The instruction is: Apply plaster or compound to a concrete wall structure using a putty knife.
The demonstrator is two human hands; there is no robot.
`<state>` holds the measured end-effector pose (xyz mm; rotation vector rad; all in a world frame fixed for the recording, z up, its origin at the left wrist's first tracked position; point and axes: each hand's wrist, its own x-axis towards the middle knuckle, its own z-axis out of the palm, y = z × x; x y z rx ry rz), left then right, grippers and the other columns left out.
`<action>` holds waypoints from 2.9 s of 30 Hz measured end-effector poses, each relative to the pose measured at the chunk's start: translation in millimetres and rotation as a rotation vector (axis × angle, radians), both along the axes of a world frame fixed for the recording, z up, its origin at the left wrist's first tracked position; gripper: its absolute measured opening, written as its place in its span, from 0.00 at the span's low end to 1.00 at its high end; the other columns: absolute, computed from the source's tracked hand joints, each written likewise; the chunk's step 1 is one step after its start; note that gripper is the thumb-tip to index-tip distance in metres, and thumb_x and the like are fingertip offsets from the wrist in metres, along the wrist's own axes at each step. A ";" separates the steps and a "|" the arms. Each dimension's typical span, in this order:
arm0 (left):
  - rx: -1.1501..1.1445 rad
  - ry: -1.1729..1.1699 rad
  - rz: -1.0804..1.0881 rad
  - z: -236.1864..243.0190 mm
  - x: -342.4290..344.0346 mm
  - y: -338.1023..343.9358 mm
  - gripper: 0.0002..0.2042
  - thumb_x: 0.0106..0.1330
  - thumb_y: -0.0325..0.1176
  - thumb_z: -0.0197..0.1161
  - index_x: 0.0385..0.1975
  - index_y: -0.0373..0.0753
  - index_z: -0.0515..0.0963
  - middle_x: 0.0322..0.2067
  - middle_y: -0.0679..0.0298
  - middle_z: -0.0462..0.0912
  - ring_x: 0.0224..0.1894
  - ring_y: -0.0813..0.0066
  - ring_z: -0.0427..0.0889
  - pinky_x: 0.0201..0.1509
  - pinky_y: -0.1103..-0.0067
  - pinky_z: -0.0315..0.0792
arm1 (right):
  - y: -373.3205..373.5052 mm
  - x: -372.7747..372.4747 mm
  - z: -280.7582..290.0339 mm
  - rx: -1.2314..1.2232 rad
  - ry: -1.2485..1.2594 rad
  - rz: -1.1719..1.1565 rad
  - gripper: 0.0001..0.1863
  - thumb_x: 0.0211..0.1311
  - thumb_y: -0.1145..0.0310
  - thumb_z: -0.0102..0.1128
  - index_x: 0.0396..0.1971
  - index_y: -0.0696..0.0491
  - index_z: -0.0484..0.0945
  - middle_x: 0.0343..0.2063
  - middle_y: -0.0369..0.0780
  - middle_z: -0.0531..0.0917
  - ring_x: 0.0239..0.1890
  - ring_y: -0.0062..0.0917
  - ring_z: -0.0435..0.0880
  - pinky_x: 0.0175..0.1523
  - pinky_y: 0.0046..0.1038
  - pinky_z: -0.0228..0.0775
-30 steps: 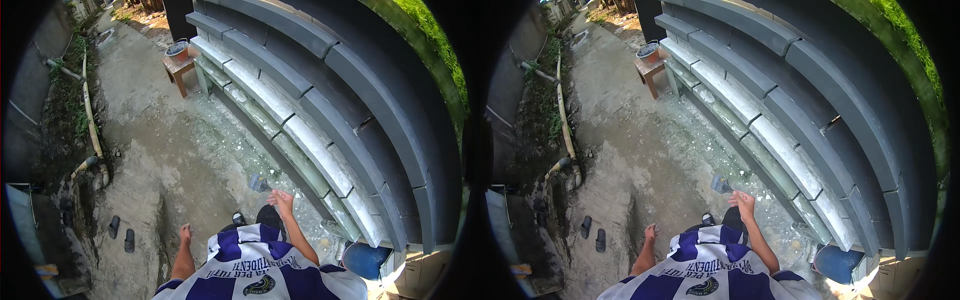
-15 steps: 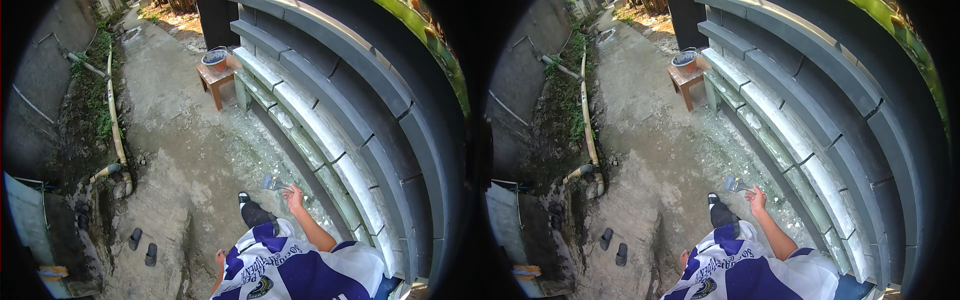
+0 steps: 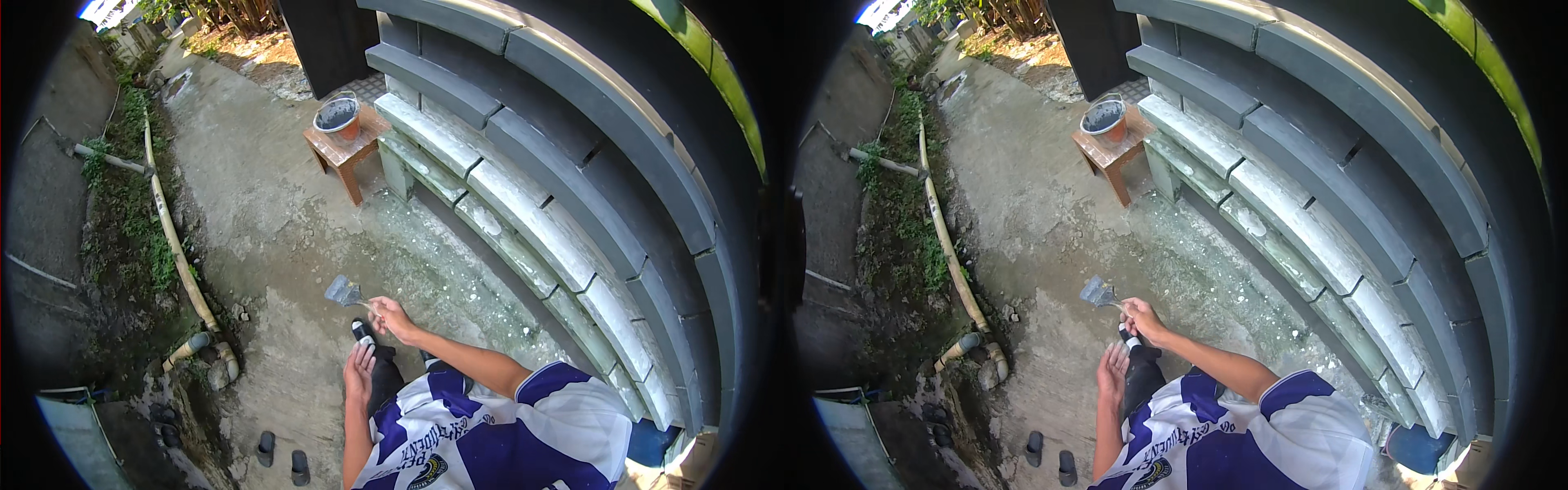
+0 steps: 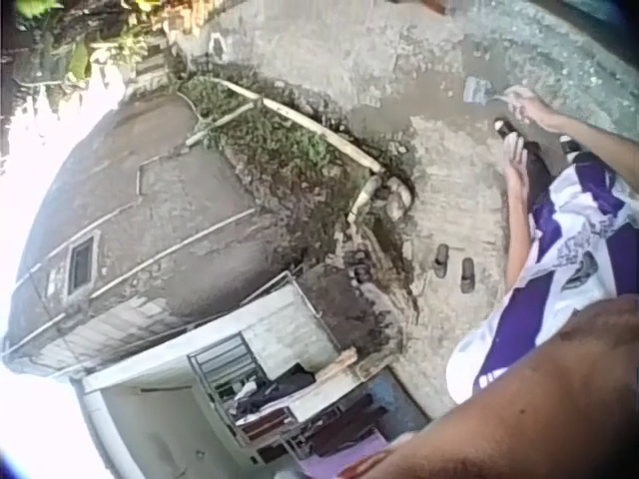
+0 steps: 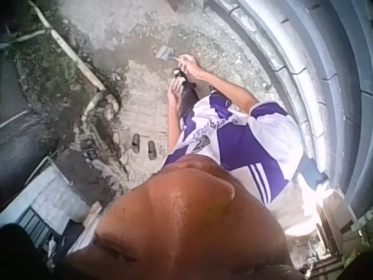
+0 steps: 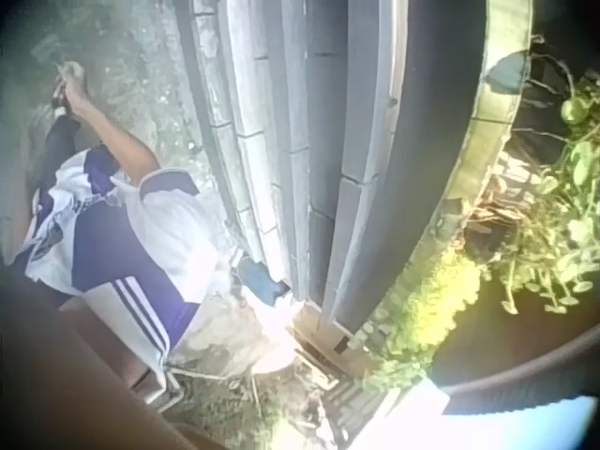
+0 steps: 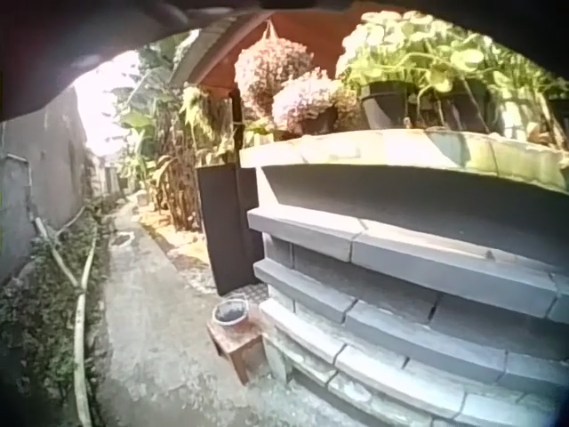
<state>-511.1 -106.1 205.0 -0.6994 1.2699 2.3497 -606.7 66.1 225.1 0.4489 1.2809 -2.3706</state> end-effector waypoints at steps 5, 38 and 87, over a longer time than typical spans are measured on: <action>0.227 0.035 -0.207 16.2 -139.6 35.0 0.23 0.70 0.48 0.46 0.56 0.36 0.66 0.53 0.62 0.72 0.53 0.72 0.72 0.58 0.76 0.65 | -45.7 -31.9 -40.2 0.446 0.256 -0.189 0.09 0.68 0.66 0.43 0.37 0.56 0.68 0.25 0.36 0.72 0.27 0.20 0.72 0.33 0.25 0.66; -0.041 -0.194 -0.258 -71.9 -468.9 -80.3 0.13 0.68 0.50 0.51 0.37 0.47 0.71 0.57 0.61 0.71 0.60 0.65 0.67 0.60 0.72 0.60 | 379.7 -286.7 -131.7 1.847 -1.120 -0.868 0.50 0.60 0.39 0.40 0.62 0.72 0.44 0.66 0.60 0.42 0.70 0.48 0.36 0.71 0.41 0.26; -0.017 -0.256 -0.879 -134.2 -623.2 -33.0 0.12 0.69 0.48 0.48 0.37 0.47 0.69 0.54 0.62 0.74 0.57 0.68 0.72 0.48 0.77 0.63 | 268.3 -589.4 -123.9 2.204 0.394 -0.139 0.35 0.63 0.48 0.46 0.65 0.53 0.54 0.66 0.46 0.55 0.68 0.37 0.52 0.70 0.36 0.43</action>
